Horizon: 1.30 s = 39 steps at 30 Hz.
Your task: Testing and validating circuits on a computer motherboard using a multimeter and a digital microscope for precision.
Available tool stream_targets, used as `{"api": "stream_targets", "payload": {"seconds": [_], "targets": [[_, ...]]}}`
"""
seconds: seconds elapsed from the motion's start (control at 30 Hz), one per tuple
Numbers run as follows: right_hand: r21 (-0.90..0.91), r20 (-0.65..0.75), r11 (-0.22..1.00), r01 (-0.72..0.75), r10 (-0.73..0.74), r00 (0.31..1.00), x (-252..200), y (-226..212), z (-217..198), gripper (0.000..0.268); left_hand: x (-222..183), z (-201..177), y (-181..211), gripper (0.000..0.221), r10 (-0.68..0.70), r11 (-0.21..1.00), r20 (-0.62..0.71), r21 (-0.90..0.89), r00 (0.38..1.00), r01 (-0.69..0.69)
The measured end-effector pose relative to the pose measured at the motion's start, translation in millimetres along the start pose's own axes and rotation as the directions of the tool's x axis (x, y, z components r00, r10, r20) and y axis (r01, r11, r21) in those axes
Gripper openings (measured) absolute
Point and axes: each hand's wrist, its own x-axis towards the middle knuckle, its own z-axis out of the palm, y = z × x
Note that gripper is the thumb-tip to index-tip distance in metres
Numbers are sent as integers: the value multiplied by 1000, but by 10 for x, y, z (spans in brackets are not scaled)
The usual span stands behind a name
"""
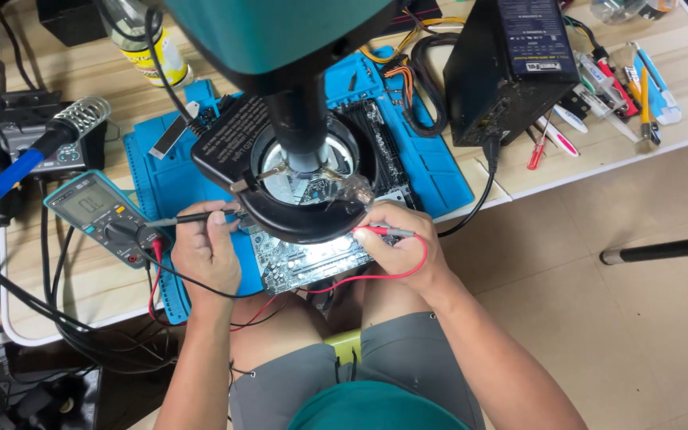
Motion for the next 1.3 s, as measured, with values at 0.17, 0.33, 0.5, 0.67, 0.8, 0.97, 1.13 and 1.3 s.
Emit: {"api": "stream_targets", "payload": {"seconds": [0.17,0.33,0.5,0.67,0.8,0.97,1.13,1.3], "targets": [[-13,18,1000,-25,25,1000,-29,28,4,6,-3,-1,-23,25,-6,1000,1,1,1000,6],[-54,64,997,-53,56,996,-12,-77,-4,8,0,-12,-52,24,-7,1000,-11,-2,1000,7],[-73,113,996,-57,65,991,-15,-79,-10,6,0,-8,-65,22,-20,1000,-5,2,1000,20],[-121,103,993,-9,21,995,-25,-171,78,3,-1,-7,-35,21,-17,1000,-6,20,1000,17],[-186,64,982,44,-33,997,-89,-218,178,3,5,2,-26,21,-23,1000,3,19,1000,23],[-201,28,979,36,-32,999,-145,-208,272,3,-3,3,-58,22,-28,999,6,35,1000,28],[-191,44,981,33,-25,999,-178,-93,265,5,-14,3,-78,22,-41,999,0,35,999,41],[-227,21,973,43,-39,999,-186,-115,292,5,-7,7,-69,21,-23,999,-5,23,1000,23]]}}
